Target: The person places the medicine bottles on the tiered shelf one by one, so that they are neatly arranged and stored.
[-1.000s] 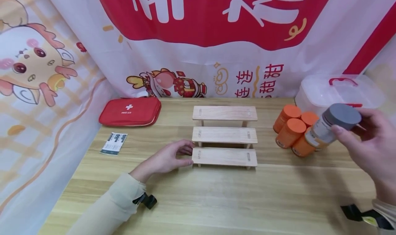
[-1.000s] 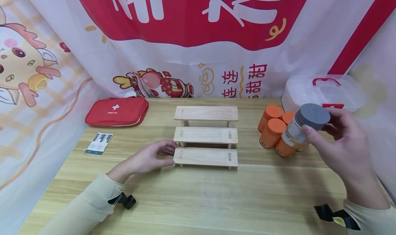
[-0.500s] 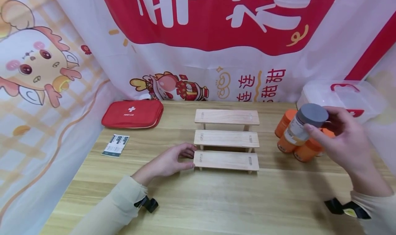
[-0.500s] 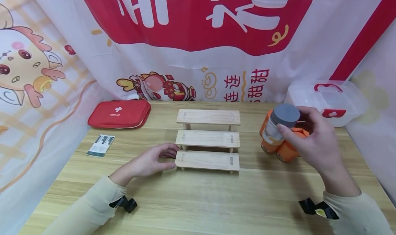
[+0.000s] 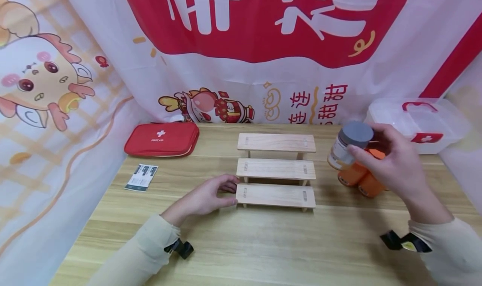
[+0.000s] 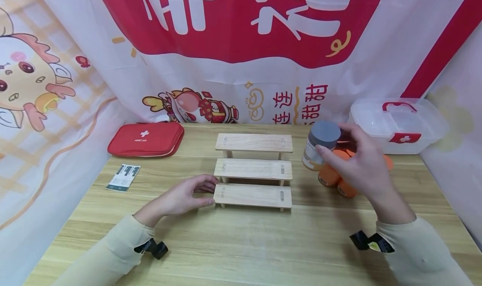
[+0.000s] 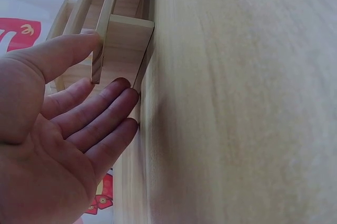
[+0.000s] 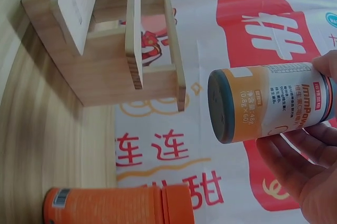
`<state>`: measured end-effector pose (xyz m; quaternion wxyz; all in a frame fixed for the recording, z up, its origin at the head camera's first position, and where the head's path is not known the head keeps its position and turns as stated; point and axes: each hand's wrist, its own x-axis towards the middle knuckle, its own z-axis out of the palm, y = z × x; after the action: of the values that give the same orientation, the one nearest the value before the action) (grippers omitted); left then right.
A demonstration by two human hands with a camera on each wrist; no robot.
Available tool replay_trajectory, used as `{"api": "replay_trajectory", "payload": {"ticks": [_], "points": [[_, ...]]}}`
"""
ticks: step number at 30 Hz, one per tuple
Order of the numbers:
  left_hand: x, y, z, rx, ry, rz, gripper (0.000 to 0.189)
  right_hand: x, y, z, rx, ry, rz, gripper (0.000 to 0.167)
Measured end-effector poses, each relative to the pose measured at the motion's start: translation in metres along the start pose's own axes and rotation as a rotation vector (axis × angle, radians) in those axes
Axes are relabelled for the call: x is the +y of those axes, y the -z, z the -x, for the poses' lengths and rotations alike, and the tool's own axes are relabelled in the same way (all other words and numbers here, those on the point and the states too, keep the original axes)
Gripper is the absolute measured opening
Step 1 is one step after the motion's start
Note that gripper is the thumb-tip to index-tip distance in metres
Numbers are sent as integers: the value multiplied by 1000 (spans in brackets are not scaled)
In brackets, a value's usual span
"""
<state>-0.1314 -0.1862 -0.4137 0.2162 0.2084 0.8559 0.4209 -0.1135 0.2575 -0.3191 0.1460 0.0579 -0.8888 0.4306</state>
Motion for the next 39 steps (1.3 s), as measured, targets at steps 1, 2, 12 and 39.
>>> {"api": "replay_trajectory", "payload": {"ticks": [1, 2, 12, 39], "points": [[0, 0, 0, 0, -2, 1, 52, -1, -2, -2, -4, 3, -1, 62], [0, 0, 0, 2, -4, 0, 53, -3, -4, -3, -8, 6, -5, 62], [1, 0, 1, 7, 9, -8, 53, -19, -24, -18, -61, 38, -40, 64], [3, 0, 2, 8, -24, -3, 50, -62, -89, -57, -144, 142, -156, 57]]}}
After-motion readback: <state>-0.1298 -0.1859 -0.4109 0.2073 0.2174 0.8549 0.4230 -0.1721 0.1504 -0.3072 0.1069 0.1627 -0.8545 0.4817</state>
